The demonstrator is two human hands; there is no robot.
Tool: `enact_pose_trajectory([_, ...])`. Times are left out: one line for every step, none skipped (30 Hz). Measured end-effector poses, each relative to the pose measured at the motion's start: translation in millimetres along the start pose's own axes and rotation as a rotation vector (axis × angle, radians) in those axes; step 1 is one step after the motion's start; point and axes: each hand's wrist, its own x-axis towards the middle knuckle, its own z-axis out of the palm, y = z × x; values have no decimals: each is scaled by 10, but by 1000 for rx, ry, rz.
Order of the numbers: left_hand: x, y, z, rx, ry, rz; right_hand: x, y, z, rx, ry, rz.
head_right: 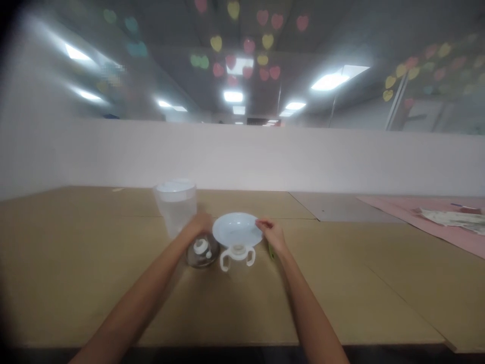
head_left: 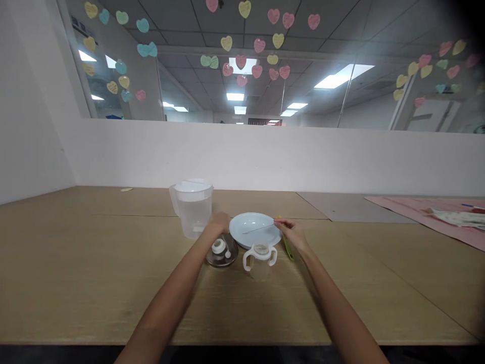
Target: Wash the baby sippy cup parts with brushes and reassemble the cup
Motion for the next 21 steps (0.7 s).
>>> enact_pose_trajectory([-27,-18,-72,9,14,-6,-3,-7,0,48,-5,21])
enact_pose_trajectory([-59,-37,-148,15,29,-9,-5,-8,-2,93,-17,44])
enact_pose_trajectory([-96,-57,-227,16,43,-7,-7,-6,-3,129,-35,67])
enact_pose_trajectory([-137,-75,-305,12,56,-1,-10,-1,-3,154,-57,86])
enact_pose_trajectory([-182,-93,-381,2,65,11,-13,3,0,166,-82,103])
enact_pose_trajectory([-228,-110,-451,-10,72,25,-17,6,6,167,-102,117])
enact_pose_trajectory([-273,-124,-512,-19,81,39,-22,5,15,161,-113,127])
enact_pose_trajectory([-314,-137,-562,-36,95,57,-27,0,25,157,-110,128])
enact_pose_trajectory([-347,-148,-600,-78,115,80,-32,-10,35,167,-95,121])
enact_pose_trajectory([-371,-155,-624,-153,136,110,-35,-23,42,194,-74,110])
enact_pose_trajectory([-382,-157,-635,-257,158,148,-36,-38,45,239,-47,100])
enact_pose_trajectory([-381,-154,-633,-380,178,194,-33,-53,42,297,-19,96])
enact_pose_trajectory([-368,-142,-618,-503,195,245,-25,-66,31,362,11,102])
enact_pose_trajectory([-345,-123,-593,-605,207,293,-12,-77,9,423,46,110])
enact_pose_trajectory([-314,-94,-559,-663,220,333,5,-84,-23,475,87,116])
enact_pose_trajectory([-278,-57,-518,-674,235,363,25,-88,-65,522,138,110])
enact_pose_trajectory([-242,-12,-471,-635,256,383,47,-90,-115,562,192,95])
enact_pose_trajectory([-206,39,-421,-562,279,395,68,-92,-172,595,243,73])
enact_pose_trajectory([-175,93,-370,-476,302,400,87,-93,-229,621,288,48])
enact_pose_trajectory([-149,148,-318,-395,322,401,103,-96,-282,644,324,25])
enact_pose_trajectory([-129,202,-268,-329,337,403,114,-101,-327,663,349,7])
